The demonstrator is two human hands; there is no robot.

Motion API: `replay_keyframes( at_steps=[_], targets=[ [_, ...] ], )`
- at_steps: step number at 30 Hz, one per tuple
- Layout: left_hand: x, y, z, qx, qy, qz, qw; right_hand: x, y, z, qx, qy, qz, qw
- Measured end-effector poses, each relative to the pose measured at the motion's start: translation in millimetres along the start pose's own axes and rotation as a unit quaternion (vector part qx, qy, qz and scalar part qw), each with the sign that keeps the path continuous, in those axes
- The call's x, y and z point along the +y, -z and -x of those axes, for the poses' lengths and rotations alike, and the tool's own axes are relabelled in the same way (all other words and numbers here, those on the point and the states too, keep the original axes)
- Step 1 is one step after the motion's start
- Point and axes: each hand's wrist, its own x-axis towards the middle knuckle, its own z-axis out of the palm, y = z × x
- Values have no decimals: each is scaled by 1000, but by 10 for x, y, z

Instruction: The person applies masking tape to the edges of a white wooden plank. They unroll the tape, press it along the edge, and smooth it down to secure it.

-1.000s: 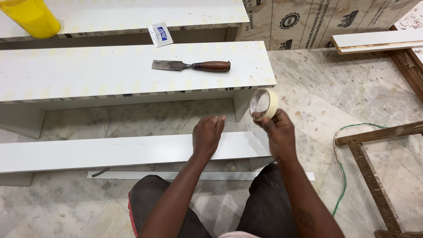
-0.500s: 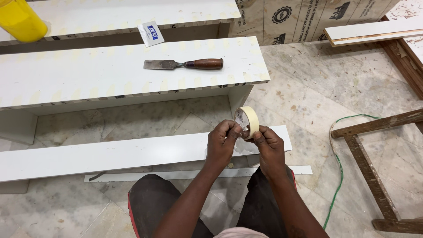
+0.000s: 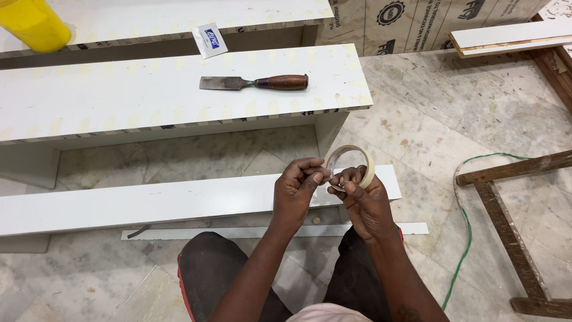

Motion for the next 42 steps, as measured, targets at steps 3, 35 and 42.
replay_keyframes(
  at_steps=[3,35,42],
  targets=[
    [1,34,-34,-11,-8,31,999,63,45,-67,22,16,26,999],
    [-109,180,-150,-214,-106,-679,694,-354,562,-523,245,195,448,837],
    [-186,114,-100,-252,-77,-731,630,-428,629,-272,201,233,603,736]
  ],
)
